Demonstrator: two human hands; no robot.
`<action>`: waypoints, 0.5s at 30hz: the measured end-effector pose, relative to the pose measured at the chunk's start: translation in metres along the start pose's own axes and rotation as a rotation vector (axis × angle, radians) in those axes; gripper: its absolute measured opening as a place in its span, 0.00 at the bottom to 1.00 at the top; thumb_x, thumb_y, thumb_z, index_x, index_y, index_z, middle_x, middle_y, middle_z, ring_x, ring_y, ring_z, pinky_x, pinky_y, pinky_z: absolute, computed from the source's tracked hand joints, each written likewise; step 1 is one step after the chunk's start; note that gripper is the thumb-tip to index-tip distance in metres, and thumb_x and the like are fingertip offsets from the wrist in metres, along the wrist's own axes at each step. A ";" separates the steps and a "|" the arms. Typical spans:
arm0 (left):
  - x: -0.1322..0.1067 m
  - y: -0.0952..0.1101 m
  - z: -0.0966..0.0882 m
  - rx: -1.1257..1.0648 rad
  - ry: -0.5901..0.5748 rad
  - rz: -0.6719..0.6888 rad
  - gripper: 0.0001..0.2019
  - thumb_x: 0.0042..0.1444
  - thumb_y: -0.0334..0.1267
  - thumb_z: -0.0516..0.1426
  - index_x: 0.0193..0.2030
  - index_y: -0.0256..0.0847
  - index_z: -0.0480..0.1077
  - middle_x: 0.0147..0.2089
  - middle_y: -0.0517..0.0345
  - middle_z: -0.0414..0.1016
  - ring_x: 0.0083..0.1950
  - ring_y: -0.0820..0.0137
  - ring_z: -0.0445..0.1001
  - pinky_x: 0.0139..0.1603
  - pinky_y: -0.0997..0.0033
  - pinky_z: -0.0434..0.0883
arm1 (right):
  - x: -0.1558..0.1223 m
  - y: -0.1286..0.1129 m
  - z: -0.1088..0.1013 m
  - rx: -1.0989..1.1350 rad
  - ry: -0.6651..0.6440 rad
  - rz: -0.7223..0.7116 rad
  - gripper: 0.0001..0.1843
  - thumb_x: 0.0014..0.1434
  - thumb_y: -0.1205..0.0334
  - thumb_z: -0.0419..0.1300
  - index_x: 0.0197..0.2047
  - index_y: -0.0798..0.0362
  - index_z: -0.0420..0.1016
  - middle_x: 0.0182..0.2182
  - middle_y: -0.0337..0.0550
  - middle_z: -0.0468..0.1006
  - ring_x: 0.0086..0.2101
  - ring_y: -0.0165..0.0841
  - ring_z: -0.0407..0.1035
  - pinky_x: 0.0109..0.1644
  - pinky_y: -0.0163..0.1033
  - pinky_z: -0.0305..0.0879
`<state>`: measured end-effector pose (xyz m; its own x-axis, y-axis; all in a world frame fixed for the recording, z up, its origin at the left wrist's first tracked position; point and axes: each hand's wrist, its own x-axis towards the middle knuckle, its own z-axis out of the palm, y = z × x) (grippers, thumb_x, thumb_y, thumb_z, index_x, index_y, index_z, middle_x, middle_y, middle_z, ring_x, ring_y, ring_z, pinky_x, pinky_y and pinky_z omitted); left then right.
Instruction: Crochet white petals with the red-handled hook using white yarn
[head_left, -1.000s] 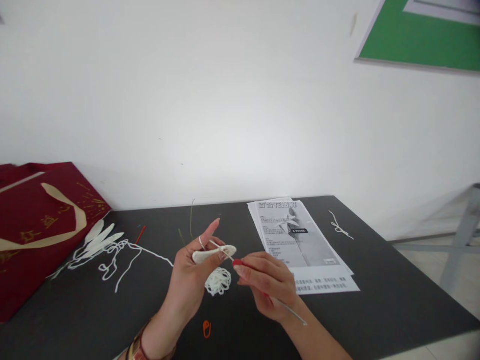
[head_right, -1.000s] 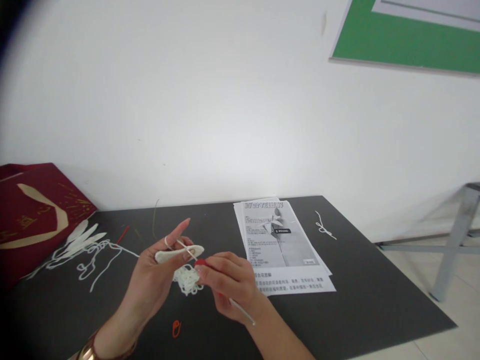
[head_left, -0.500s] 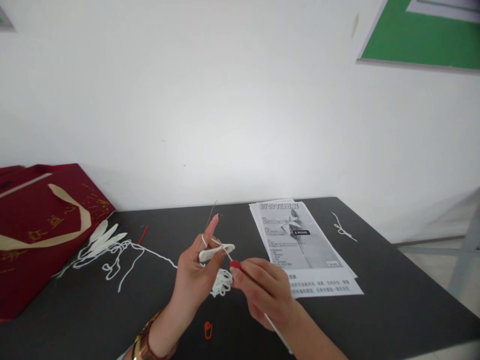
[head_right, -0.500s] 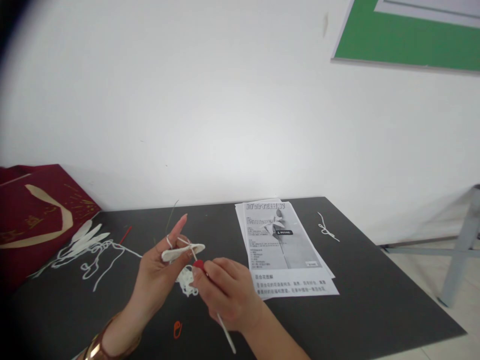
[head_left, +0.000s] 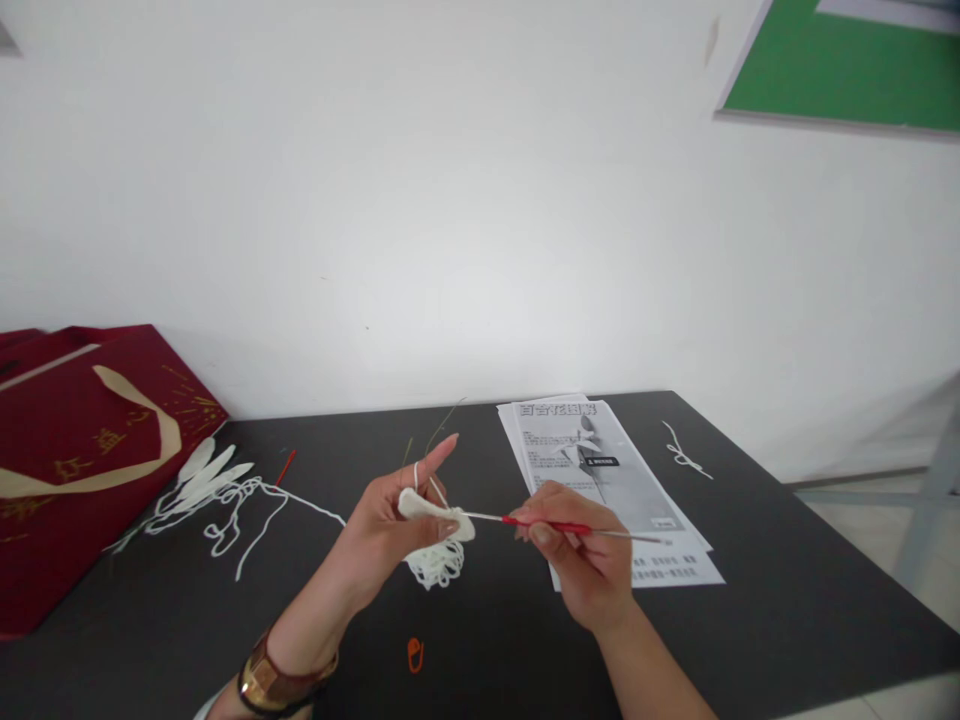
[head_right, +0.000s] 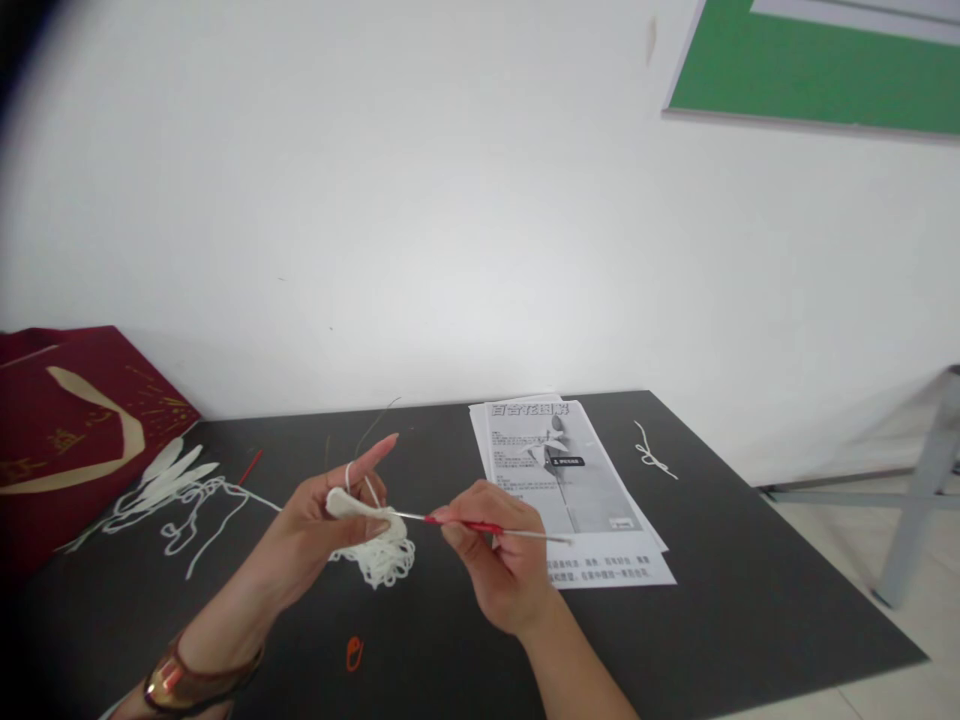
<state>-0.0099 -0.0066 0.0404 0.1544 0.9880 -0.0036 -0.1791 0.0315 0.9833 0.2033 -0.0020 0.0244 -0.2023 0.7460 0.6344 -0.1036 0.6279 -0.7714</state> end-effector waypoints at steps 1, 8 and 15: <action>0.000 0.000 -0.001 -0.016 -0.032 -0.019 0.33 0.44 0.29 0.68 0.59 0.46 0.70 0.26 0.65 0.69 0.25 0.77 0.62 0.29 0.75 0.62 | -0.001 0.002 -0.001 0.064 0.021 0.049 0.06 0.61 0.66 0.60 0.38 0.50 0.79 0.28 0.41 0.77 0.28 0.31 0.70 0.30 0.37 0.64; -0.006 0.004 -0.001 -0.103 -0.168 -0.111 0.33 0.42 0.30 0.69 0.58 0.45 0.71 0.25 0.64 0.70 0.25 0.77 0.64 0.29 0.75 0.62 | 0.007 0.006 0.002 0.483 0.145 0.294 0.08 0.57 0.59 0.65 0.30 0.55 0.80 0.21 0.39 0.76 0.20 0.26 0.68 0.22 0.31 0.65; -0.008 0.000 0.002 0.051 -0.088 0.081 0.29 0.49 0.32 0.66 0.59 0.52 0.70 0.27 0.65 0.68 0.25 0.78 0.60 0.28 0.76 0.61 | 0.016 0.014 0.017 0.812 0.292 0.707 0.11 0.48 0.59 0.71 0.25 0.58 0.79 0.14 0.35 0.73 0.13 0.22 0.62 0.13 0.26 0.66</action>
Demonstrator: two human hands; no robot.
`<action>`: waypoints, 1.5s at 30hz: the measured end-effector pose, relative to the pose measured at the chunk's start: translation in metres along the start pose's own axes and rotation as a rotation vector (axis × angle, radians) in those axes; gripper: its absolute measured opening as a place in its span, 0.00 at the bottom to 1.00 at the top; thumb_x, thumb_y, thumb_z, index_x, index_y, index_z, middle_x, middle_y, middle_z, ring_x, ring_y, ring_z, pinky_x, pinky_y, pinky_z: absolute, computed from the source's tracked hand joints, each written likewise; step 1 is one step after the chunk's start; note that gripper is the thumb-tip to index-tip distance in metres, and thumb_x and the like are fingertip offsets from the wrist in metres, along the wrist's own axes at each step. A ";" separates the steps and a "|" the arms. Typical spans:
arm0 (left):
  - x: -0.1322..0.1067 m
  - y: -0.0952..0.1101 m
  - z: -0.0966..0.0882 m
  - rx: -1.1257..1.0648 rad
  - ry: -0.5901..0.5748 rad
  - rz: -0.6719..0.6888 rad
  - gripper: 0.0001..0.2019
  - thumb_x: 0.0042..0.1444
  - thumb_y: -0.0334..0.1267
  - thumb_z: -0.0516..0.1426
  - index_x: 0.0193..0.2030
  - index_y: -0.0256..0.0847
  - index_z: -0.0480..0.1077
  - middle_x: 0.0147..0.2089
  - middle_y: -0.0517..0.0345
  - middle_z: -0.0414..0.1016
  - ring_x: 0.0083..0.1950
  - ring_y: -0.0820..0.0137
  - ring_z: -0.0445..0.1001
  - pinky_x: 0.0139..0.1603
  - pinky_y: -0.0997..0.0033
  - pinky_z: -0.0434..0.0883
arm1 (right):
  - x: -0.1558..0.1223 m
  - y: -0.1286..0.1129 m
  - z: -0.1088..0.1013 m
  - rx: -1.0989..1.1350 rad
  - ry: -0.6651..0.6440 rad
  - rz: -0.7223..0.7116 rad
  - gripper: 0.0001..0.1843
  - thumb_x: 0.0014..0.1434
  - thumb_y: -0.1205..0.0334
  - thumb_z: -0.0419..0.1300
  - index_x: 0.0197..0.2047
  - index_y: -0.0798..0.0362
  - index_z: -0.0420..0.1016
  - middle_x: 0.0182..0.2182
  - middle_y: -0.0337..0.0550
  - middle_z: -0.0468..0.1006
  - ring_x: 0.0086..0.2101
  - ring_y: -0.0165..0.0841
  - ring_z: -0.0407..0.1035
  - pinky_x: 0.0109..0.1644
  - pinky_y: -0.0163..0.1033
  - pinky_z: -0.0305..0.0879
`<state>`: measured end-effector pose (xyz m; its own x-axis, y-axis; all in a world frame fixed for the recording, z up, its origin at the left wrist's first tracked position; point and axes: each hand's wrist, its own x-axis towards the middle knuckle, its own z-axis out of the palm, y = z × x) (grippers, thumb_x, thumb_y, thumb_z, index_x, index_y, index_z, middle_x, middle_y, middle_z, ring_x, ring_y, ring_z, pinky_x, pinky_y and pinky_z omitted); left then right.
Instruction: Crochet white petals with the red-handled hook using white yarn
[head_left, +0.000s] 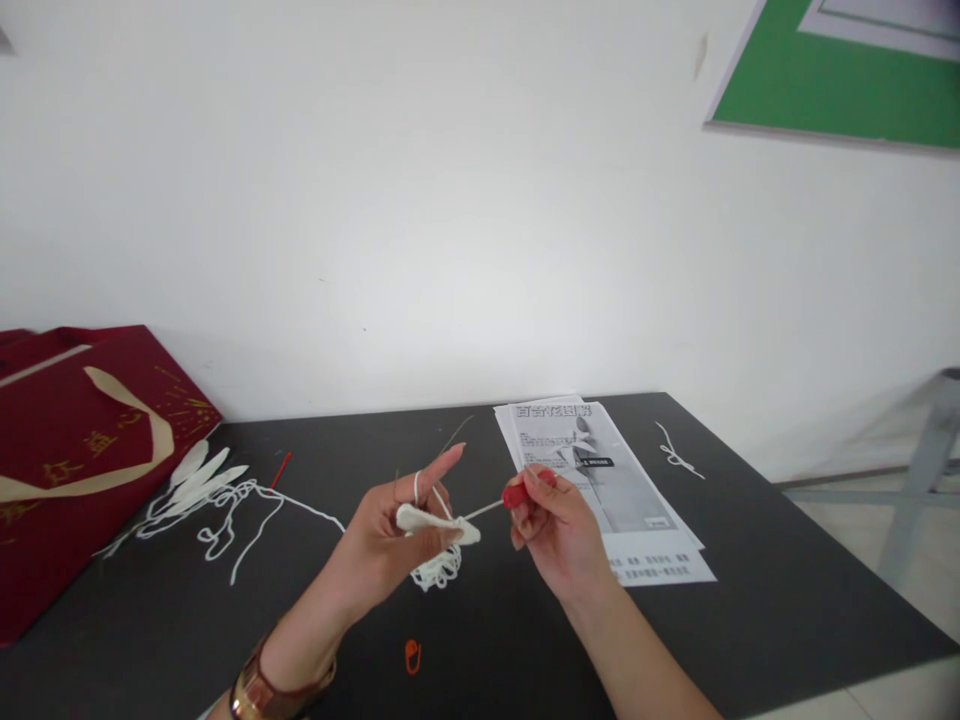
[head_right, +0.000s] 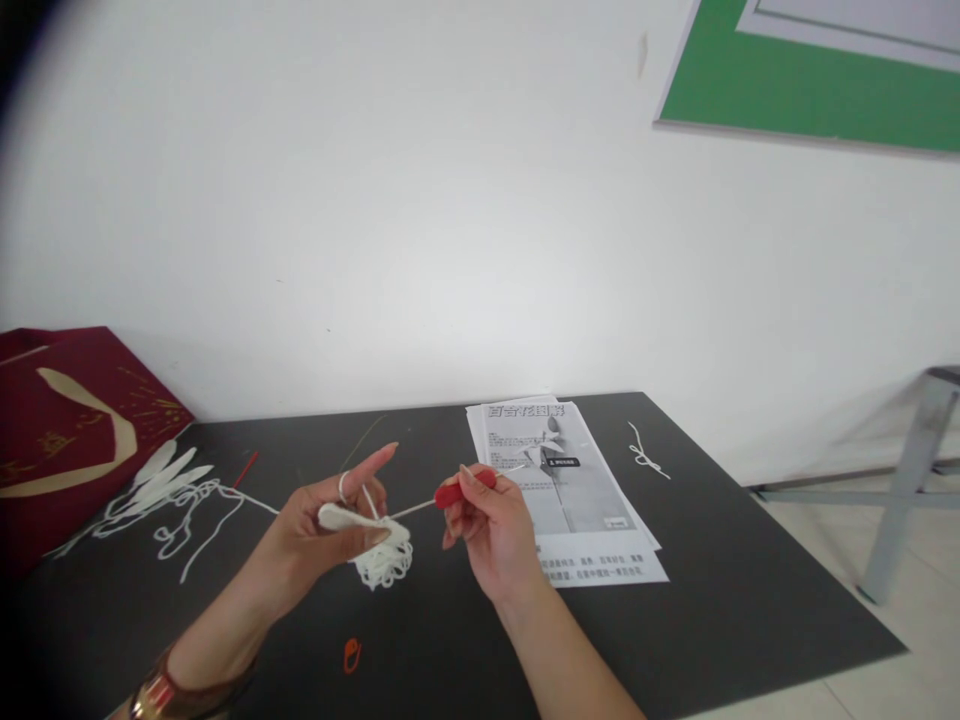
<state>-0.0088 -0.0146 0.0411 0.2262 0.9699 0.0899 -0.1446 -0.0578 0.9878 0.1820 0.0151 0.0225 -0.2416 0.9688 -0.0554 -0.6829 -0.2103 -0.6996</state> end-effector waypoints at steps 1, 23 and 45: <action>0.000 -0.002 0.002 0.029 0.036 0.056 0.28 0.50 0.32 0.65 0.59 0.53 0.70 0.27 0.65 0.68 0.25 0.78 0.60 0.29 0.76 0.62 | 0.001 0.002 0.000 0.036 0.023 0.047 0.10 0.47 0.60 0.71 0.26 0.59 0.79 0.14 0.34 0.73 0.13 0.22 0.62 0.14 0.25 0.66; 0.008 -0.027 0.016 0.195 0.361 0.180 0.25 0.52 0.37 0.63 0.59 0.45 0.71 0.30 0.63 0.68 0.27 0.75 0.63 0.29 0.75 0.65 | -0.012 0.018 0.010 -0.424 0.113 -0.337 0.09 0.58 0.57 0.64 0.35 0.54 0.80 0.24 0.40 0.80 0.22 0.29 0.74 0.26 0.33 0.74; 0.004 0.001 0.003 -0.508 0.038 -0.040 0.34 0.47 0.26 0.64 0.63 0.41 0.65 0.28 0.62 0.68 0.30 0.73 0.66 0.33 0.72 0.62 | -0.012 0.012 0.003 -0.451 -0.214 -0.483 0.06 0.58 0.64 0.63 0.38 0.49 0.82 0.31 0.44 0.79 0.28 0.33 0.74 0.28 0.37 0.75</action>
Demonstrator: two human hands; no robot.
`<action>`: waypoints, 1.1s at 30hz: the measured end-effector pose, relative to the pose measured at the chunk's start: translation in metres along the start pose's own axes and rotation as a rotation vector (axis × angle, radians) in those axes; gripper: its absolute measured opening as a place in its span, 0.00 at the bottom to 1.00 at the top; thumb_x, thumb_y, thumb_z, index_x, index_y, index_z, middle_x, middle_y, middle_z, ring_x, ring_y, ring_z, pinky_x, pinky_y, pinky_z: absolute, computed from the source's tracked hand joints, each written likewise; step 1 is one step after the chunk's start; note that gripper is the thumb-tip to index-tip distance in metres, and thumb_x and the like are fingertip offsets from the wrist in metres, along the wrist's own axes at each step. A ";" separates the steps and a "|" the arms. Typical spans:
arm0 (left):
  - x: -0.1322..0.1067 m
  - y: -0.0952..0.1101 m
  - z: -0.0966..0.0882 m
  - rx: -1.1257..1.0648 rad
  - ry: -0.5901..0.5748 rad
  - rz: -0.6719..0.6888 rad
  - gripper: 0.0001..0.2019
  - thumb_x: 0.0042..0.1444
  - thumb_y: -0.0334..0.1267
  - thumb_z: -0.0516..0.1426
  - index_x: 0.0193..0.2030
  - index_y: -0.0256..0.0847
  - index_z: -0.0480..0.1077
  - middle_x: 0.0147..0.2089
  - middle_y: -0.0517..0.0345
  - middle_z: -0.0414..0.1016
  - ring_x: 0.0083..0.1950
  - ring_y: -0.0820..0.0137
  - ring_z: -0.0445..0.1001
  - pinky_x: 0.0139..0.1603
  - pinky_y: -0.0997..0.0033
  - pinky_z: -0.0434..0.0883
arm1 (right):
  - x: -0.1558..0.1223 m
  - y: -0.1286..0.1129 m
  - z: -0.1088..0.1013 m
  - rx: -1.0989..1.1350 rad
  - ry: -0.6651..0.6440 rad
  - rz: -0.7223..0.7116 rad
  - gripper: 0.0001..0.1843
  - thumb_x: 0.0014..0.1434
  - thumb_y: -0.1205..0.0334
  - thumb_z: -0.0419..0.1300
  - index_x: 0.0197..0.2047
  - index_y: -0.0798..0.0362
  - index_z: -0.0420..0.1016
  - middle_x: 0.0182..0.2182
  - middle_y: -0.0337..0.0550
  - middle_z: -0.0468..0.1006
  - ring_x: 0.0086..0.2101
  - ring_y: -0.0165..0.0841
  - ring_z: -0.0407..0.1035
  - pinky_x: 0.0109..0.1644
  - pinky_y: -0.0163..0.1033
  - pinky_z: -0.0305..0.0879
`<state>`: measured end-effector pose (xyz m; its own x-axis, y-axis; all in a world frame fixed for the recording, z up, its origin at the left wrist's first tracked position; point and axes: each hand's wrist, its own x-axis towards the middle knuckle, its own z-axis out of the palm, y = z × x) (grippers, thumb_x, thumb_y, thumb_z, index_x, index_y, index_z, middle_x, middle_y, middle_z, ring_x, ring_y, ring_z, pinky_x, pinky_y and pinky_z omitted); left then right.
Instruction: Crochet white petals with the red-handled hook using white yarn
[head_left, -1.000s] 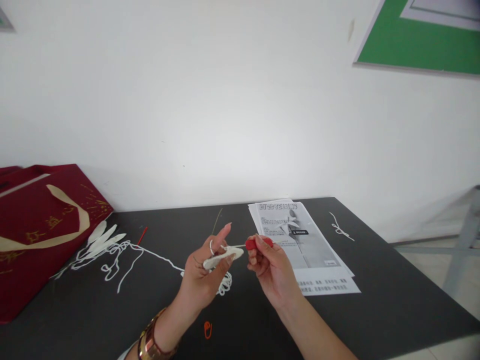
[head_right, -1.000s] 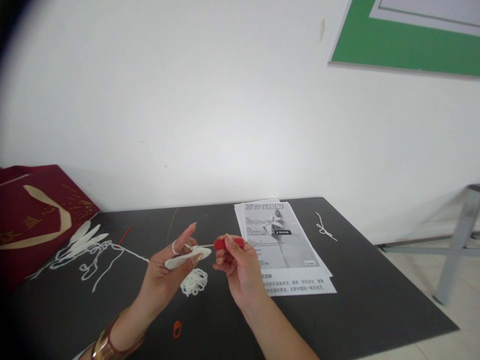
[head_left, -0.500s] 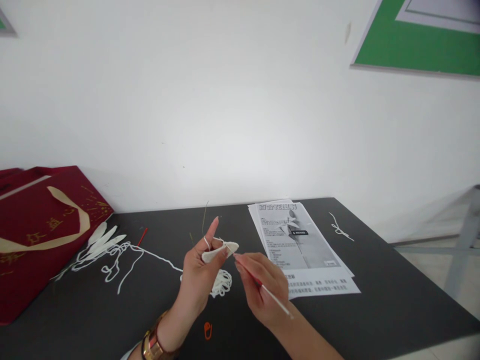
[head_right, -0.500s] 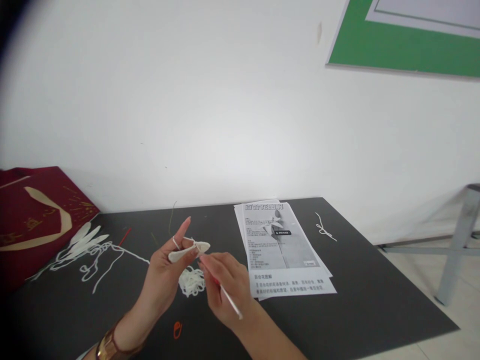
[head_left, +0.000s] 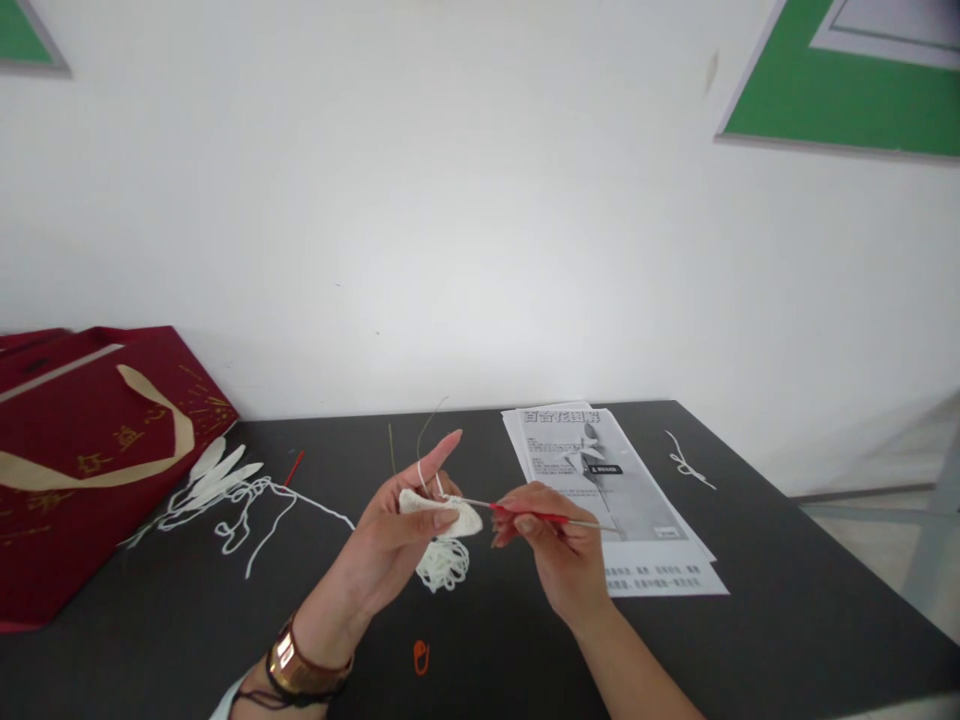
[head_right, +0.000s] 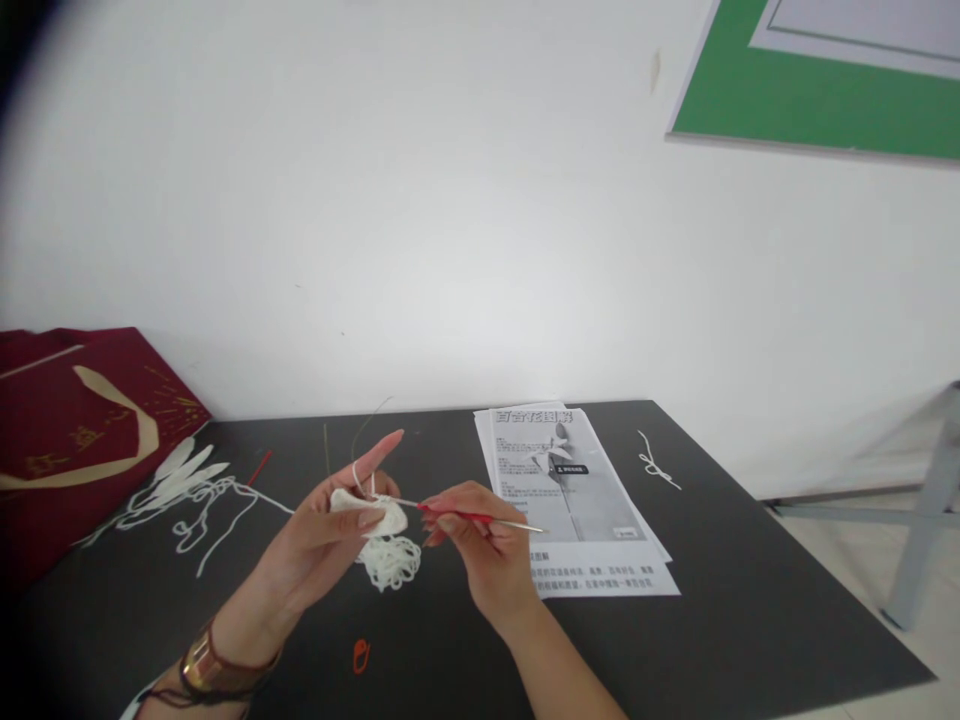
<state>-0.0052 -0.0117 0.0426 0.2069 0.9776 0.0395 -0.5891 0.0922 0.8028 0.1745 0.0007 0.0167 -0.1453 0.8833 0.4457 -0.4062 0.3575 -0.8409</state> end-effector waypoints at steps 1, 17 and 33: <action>0.000 0.001 0.000 -0.001 -0.009 -0.008 0.34 0.46 0.26 0.64 0.63 0.40 0.65 0.27 0.62 0.68 0.30 0.73 0.66 0.33 0.72 0.62 | 0.000 -0.001 -0.001 0.014 0.002 0.011 0.05 0.58 0.63 0.64 0.37 0.50 0.82 0.31 0.44 0.79 0.27 0.33 0.74 0.27 0.37 0.75; 0.001 0.006 -0.007 -0.140 -0.113 -0.193 0.35 0.36 0.23 0.64 0.57 0.32 0.71 0.22 0.63 0.66 0.28 0.71 0.65 0.29 0.72 0.63 | 0.004 -0.012 -0.018 0.042 -0.113 -0.010 0.05 0.58 0.63 0.64 0.37 0.50 0.82 0.28 0.44 0.77 0.28 0.34 0.73 0.27 0.39 0.73; -0.001 0.002 -0.012 -0.080 -0.215 -0.312 0.35 0.32 0.24 0.63 0.54 0.34 0.74 0.23 0.62 0.66 0.26 0.72 0.62 0.26 0.74 0.59 | 0.008 -0.026 -0.020 0.047 -0.144 0.054 0.06 0.53 0.57 0.68 0.31 0.50 0.83 0.25 0.43 0.78 0.24 0.34 0.72 0.25 0.39 0.72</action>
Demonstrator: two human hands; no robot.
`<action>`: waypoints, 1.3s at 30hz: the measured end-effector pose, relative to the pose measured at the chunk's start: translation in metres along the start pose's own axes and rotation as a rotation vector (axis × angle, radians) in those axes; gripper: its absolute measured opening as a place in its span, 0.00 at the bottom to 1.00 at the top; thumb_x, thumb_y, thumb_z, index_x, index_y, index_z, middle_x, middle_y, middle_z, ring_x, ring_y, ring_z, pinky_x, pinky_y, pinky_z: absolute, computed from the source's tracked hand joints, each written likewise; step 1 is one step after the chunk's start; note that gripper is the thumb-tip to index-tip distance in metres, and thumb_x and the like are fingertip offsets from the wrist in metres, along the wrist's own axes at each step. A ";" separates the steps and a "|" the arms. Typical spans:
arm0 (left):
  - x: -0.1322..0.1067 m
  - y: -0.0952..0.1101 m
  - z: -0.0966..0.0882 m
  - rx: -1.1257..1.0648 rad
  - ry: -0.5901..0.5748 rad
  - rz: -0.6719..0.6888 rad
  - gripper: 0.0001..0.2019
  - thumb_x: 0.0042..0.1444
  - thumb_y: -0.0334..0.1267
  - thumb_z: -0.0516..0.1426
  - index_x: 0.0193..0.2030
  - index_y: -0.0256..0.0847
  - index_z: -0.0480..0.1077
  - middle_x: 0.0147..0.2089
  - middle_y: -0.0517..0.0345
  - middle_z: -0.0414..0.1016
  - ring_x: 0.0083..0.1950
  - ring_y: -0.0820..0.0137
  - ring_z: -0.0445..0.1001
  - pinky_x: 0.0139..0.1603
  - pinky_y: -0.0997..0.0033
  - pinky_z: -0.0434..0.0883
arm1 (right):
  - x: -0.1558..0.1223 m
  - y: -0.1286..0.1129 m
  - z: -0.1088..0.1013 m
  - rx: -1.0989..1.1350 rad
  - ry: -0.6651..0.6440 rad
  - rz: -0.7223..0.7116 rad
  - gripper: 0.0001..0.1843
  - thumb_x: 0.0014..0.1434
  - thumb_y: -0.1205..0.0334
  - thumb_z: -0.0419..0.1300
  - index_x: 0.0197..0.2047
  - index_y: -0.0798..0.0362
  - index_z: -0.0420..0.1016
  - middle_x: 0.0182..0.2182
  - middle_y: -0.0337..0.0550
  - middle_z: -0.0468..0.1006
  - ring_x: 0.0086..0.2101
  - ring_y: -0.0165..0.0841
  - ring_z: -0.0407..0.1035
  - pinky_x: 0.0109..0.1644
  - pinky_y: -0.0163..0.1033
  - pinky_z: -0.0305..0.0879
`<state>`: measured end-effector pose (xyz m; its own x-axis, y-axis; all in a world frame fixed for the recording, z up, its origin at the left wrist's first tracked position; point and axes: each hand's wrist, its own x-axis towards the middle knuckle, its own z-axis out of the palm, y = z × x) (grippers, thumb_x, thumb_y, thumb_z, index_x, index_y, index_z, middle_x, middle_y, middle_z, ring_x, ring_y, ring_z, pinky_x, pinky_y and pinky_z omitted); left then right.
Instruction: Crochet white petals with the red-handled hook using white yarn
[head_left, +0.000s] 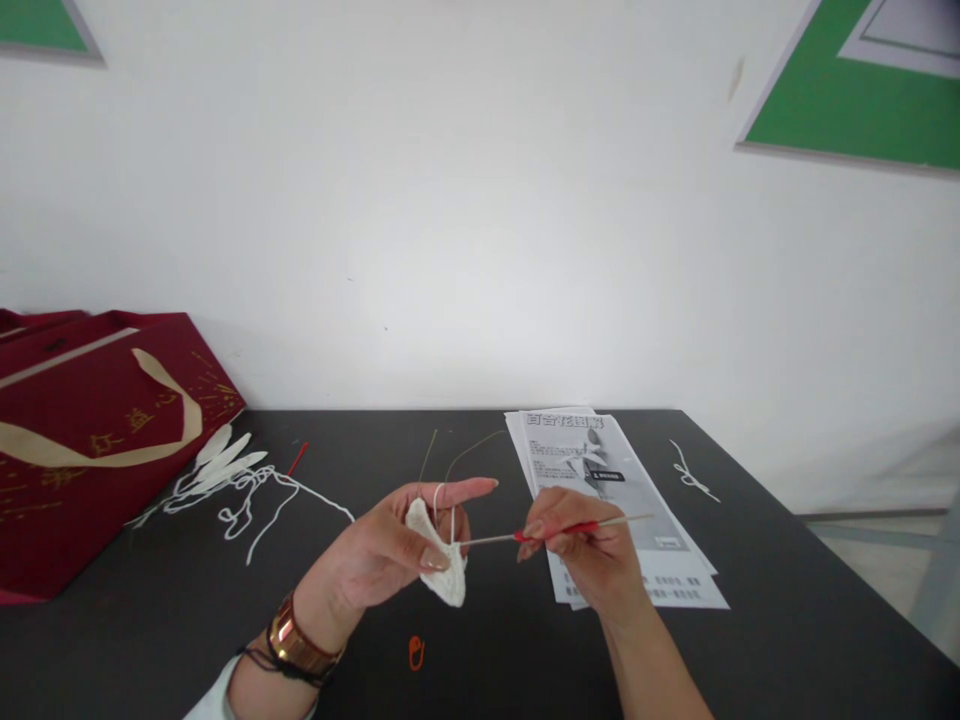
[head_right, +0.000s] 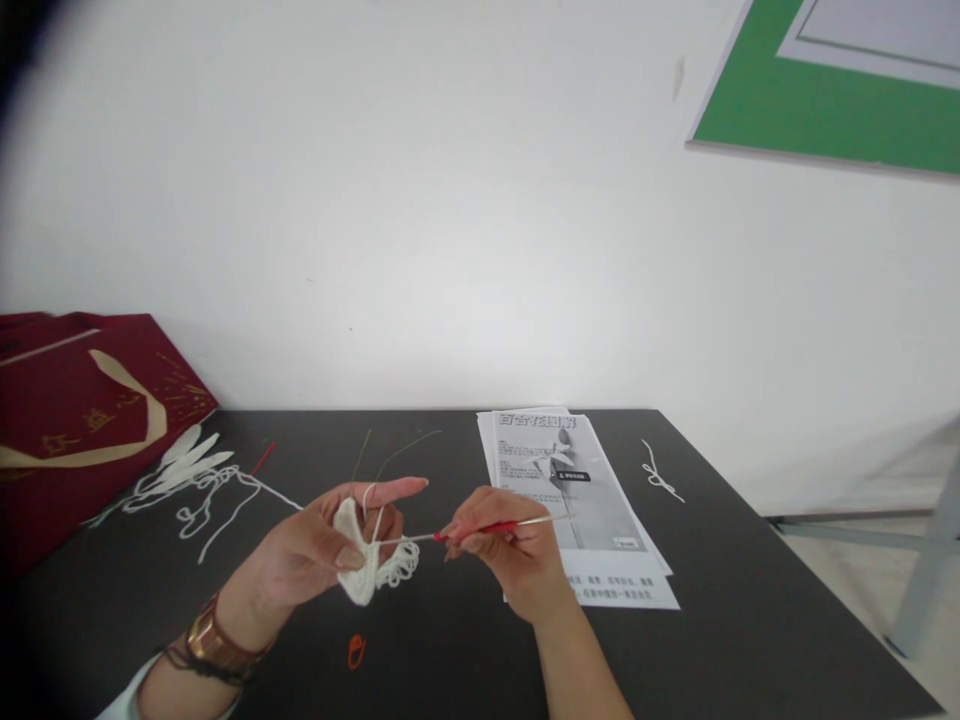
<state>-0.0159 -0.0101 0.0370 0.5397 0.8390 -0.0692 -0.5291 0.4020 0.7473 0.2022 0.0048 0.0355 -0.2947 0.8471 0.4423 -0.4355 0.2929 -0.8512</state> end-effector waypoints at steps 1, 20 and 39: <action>0.000 0.000 -0.001 0.011 -0.006 -0.010 0.35 0.32 0.25 0.63 0.54 0.35 0.74 0.23 0.61 0.67 0.26 0.72 0.62 0.26 0.74 0.58 | 0.000 0.000 -0.001 -0.002 -0.015 0.004 0.05 0.53 0.57 0.68 0.31 0.50 0.83 0.26 0.43 0.78 0.24 0.34 0.73 0.26 0.39 0.72; 0.001 -0.002 -0.003 0.102 -0.132 -0.054 0.34 0.33 0.29 0.67 0.54 0.36 0.75 0.20 0.65 0.63 0.24 0.75 0.57 0.26 0.72 0.53 | -0.001 0.008 -0.006 0.135 -0.087 0.033 0.05 0.56 0.61 0.67 0.33 0.53 0.82 0.25 0.41 0.76 0.23 0.29 0.72 0.26 0.33 0.71; 0.007 -0.009 0.008 0.676 0.280 0.428 0.18 0.55 0.37 0.62 0.54 0.51 0.75 0.32 0.60 0.66 0.32 0.73 0.62 0.32 0.73 0.60 | 0.007 0.031 0.019 0.444 0.341 0.432 0.12 0.50 0.58 0.71 0.34 0.59 0.80 0.20 0.38 0.78 0.19 0.23 0.70 0.22 0.25 0.73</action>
<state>-0.0023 -0.0109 0.0356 0.1528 0.9647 0.2146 -0.0976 -0.2014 0.9746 0.1706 0.0117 0.0175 -0.2679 0.9597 -0.0843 -0.6671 -0.2479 -0.7025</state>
